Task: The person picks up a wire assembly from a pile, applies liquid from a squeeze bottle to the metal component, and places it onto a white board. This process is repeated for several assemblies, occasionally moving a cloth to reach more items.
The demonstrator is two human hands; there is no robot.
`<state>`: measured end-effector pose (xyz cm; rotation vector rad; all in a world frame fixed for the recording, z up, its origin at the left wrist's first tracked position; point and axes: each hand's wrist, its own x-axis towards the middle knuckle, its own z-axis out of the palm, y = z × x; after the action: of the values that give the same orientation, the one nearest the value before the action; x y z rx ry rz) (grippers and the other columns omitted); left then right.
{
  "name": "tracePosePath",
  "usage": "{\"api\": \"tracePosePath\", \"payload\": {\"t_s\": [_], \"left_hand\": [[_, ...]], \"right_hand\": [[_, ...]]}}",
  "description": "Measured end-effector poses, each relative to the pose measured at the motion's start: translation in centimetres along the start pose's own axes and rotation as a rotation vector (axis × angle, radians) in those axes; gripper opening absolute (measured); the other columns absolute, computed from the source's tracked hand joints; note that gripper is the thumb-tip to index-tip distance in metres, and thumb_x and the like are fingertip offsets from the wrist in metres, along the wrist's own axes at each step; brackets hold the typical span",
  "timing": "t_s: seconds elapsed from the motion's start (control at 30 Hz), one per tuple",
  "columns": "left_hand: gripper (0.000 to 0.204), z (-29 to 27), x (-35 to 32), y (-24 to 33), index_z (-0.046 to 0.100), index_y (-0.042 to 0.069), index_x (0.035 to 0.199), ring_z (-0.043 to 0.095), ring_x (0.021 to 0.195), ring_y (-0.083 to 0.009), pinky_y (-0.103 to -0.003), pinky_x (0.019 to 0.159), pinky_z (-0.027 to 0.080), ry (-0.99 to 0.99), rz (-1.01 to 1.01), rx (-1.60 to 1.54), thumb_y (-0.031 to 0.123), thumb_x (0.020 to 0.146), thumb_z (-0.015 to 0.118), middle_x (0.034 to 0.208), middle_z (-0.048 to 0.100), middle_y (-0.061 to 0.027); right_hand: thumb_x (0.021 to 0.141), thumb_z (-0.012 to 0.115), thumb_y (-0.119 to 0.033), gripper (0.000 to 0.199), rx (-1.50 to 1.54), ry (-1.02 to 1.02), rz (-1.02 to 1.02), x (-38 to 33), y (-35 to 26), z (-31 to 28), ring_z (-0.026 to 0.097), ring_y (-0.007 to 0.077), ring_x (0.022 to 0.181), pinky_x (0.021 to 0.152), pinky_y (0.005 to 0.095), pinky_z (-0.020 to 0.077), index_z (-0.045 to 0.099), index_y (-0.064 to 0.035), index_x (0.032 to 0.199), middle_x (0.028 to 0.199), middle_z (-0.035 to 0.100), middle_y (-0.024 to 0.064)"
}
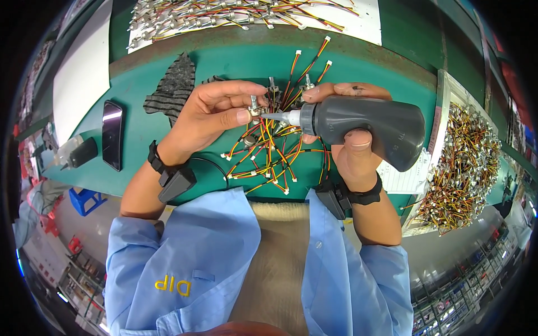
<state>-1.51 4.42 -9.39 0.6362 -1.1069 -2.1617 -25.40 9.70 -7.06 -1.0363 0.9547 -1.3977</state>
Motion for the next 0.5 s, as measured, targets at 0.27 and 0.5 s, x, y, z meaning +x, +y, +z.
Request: {"api": "tracePosePath", "payload": {"t_s": [0.27,0.5], "left_hand": [[0.036,0.05,-0.01,0.04,0.057,-0.001,0.126,0.062,0.104,-0.014,-0.027,0.091,0.049,-0.002,-0.006,-0.021,0.001,0.09,0.061,0.112,0.066,-0.0108],[0.036,-0.07,-0.05,0.04,0.057,-0.001,0.127,0.062,0.104,-0.0146,-0.028,0.092,0.049,-0.009,-0.023,-0.022,0.0,0.09,0.061,0.113,0.065,-0.0116]], "right_hand": [[0.082,0.07,-0.048,0.064,0.13,0.01,-0.09,0.35,0.31,0.0,0.065,0.0319,0.088,0.056,0.0341,0.0577,0.044,-0.0036,0.12,0.106,0.06,0.0302],[0.081,0.07,-0.048,0.064,0.171,-0.062,-0.053,0.25,0.37,-0.33,0.064,0.0337,0.094,0.057,0.0354,0.0587,0.045,-0.0036,0.12,0.104,0.061,0.0293]]}}
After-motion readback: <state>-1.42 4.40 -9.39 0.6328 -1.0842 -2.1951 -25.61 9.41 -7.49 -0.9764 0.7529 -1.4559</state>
